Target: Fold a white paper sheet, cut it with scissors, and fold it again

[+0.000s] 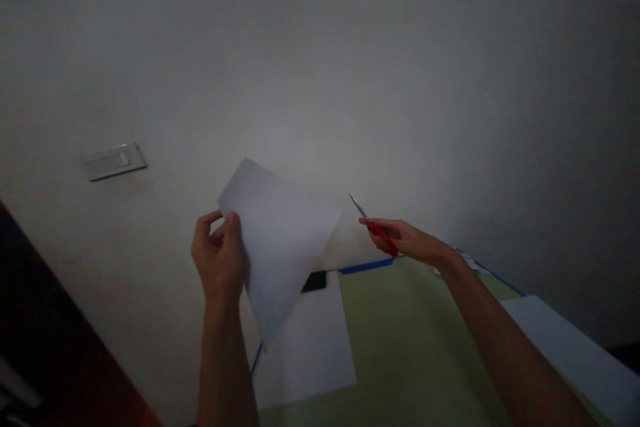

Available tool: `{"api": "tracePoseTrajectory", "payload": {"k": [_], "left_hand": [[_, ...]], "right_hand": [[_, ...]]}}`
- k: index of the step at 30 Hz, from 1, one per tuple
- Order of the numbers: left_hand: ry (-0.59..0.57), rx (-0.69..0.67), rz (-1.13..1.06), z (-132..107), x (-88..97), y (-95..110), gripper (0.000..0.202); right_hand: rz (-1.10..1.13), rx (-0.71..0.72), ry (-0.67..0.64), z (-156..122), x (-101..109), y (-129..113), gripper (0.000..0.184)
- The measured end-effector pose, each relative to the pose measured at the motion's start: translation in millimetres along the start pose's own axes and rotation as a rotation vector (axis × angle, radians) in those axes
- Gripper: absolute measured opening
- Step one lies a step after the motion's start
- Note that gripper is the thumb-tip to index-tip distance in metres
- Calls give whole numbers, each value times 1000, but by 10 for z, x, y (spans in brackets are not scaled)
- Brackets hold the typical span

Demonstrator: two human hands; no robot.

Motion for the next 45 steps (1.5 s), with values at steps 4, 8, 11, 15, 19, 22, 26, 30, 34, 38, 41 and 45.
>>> {"api": "tracePoseTrajectory", "payload": {"k": [4,8,11,15,19,22,26,30,34,38,41,45], "left_hand": [[75,-15,52,9,61,8,31],[127,-3,58,-25,-20,9,28],[216,27,29,-64,-114,8,27],[257,57,0,-124,-239,34,31],[242,46,-56,-168,-327,76,29],[172,106,-145,-189,-365,66,38],[-209,269,-378,-255,-440,-3,57],[-489,305,-444,-336,-474,-37,51],[-435,219,-379,-298,-424,2,48],[-440,120,-336,-224,-307,55,46],[-481,74,-334,-202,-236,48,45],[-606,77,-315,-222,-259,20,43]], "right_hand": [[120,103,149,89,-139,-136,57],[418,197,283,259,-349,-107,63],[487,172,271,350,-610,-76,65],[526,150,242,353,-951,-116,65],[550,173,270,301,-1070,-176,60],[580,205,331,285,-1014,-183,57],[615,234,416,276,-951,-186,56],[611,259,429,261,-961,-215,53],[553,251,366,251,-885,-250,55],[433,230,307,229,-663,-261,60],[421,229,314,221,-464,-217,59],[416,219,350,237,-253,-136,60]]}}
Point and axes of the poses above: each hand's wrist, its own z-axis towards the middle knuckle, its own x-axis out of the back of the hand, y = z × x, the point moved 3 cm from there along z, towards the middle knuckle, and after that the axes turned 14 degrees about -x, right-handed, at the moved point
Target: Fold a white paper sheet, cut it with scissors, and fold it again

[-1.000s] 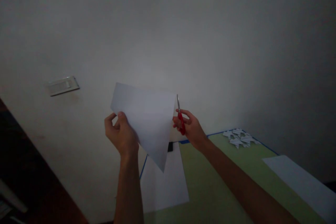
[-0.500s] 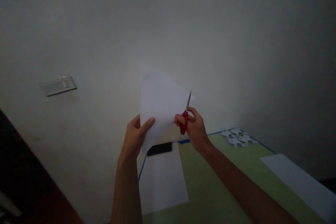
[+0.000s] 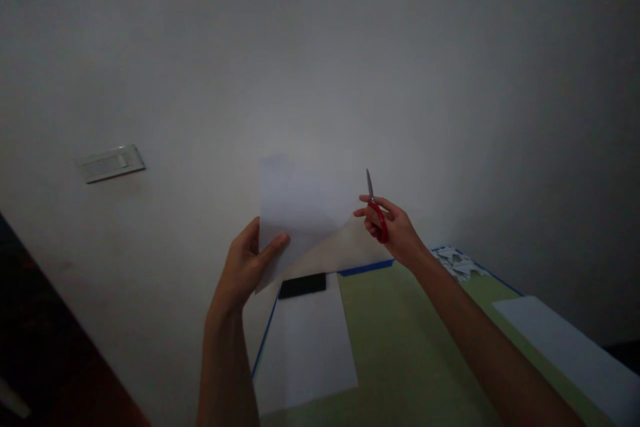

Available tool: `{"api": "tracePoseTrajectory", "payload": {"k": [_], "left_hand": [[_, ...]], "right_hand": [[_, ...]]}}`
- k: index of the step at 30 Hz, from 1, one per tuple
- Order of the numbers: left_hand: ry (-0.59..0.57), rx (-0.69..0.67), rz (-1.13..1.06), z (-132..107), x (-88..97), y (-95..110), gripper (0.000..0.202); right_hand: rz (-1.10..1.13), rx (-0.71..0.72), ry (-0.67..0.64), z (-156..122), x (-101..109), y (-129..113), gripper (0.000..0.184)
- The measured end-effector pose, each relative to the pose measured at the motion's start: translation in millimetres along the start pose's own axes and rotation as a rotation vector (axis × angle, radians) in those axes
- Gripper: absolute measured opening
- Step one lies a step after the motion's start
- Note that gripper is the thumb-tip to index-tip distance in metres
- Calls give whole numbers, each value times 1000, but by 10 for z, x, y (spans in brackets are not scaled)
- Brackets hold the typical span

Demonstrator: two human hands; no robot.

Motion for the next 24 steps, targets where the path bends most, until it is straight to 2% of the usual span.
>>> {"api": "tracePoseTrajectory", "payload": {"k": [4,8,10,14,18,21,24], "left_hand": [[-44,31,90,48,-19,-28,44],[-87,40,449,98,38,-42,37],[-67,60,542,101,60,-32,37],[20,155,377,78,10,26,45],[109,290,218,75,-58,69,51],[138,329,158,85,-60,56,54],[166,305,135,90,-31,27,51]], "right_hand": [[-65,8,40,55,173,-17,59],[-191,-7,10,51,353,-51,56],[-258,-29,-30,36,445,-51,55],[-346,-68,-96,30,613,5,52],[-391,-129,-196,62,698,124,61],[-418,-195,-285,67,685,227,63],[-444,-263,-387,26,591,295,58]]}}
Point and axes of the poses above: each hand's wrist, its own z-axis towards the middle knuckle, its own x-axis out of the back of the hand, y = z × x, the point moved 3 cm from there along z, towards the middle knuckle, and after that the axes turned 14 degrees about -x, right-handed, at the moved point
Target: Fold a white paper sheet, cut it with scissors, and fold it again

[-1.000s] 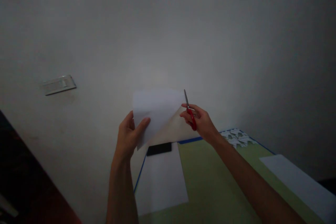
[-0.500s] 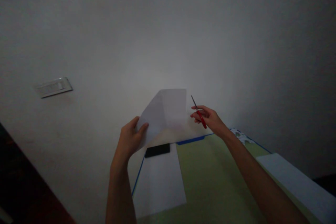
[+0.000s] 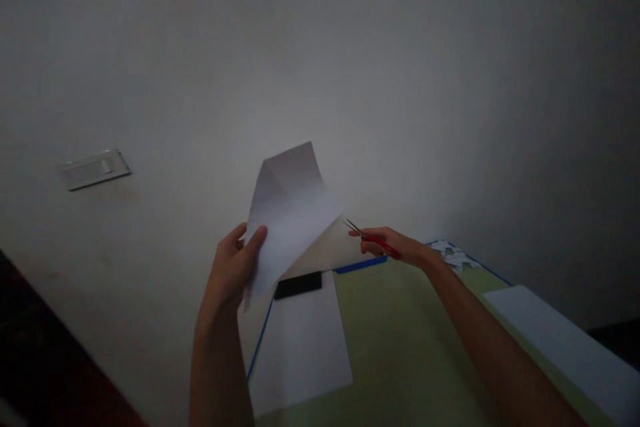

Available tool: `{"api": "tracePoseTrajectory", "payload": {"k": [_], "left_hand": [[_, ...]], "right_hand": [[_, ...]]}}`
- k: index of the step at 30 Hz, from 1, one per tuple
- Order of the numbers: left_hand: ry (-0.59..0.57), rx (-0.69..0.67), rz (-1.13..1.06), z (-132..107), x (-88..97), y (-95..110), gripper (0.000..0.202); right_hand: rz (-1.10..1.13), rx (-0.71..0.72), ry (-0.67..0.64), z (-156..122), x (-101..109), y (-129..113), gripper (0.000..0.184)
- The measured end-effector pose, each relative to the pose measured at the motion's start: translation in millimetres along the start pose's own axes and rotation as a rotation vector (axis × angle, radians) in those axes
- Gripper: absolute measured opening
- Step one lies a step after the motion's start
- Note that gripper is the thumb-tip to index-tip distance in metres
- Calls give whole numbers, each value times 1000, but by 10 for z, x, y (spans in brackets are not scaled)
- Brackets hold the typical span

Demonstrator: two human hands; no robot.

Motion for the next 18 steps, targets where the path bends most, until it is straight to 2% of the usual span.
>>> {"api": "tracePoseTrajectory", "payload": {"k": [8,13,18], "left_hand": [[75,-114,-43,21,-4,17,45],[54,-118,-32,12,-62,39,46],[19,-148,-20,-3,-98,76,43]], "right_hand": [[55,7,-165,-8,-429,-238,52],[113,49,-169,54,-623,-308,51],[133,73,-161,75,-685,-353,47]]}}
Point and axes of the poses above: each hand's wrist, its own z-axis towards the middle knuckle, its own x-axis out of the back of the hand, y = z × x, the point moved 3 cm from there along z, towards the middle knuckle, and after that the axes turned 14 degrees about -x, right-handed, at the moved point
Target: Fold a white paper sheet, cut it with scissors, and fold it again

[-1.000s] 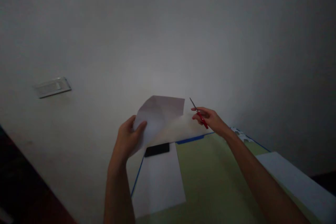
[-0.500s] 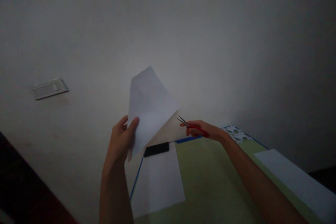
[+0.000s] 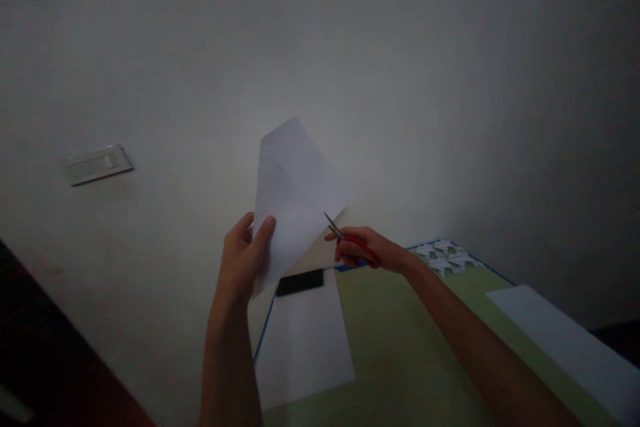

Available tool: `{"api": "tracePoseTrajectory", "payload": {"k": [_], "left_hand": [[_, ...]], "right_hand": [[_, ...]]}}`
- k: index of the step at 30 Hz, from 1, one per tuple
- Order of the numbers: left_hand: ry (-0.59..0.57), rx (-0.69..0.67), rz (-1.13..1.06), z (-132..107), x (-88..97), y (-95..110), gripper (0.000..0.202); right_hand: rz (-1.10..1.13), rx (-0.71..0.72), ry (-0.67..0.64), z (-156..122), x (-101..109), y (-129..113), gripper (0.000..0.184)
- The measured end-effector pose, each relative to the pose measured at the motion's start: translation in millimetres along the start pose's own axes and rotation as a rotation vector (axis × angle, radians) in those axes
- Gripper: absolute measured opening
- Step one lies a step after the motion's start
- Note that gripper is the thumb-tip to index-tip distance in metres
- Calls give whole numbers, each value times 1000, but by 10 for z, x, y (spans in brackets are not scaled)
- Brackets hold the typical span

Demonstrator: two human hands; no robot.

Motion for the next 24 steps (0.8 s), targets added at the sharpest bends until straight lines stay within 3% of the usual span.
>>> {"api": "tracePoseTrajectory", "payload": {"k": [10,24], "left_hand": [[-63,-30,28,-13,-37,59,40],[-64,-63,15,3,-24,42,36]], "right_hand": [[1,24,34,10,26,-39,42],[-49,20,81,-12,51,-105,38]]}}
Point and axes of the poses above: each hand's wrist, its own z-axis towards the middle knuckle, its own x-axis out of the back of the hand, y = z × x, the point moved 3 cm from there along z, towards the middle knuckle, and after that the axes turned 14 degrees about -x, right-handed, at the moved point
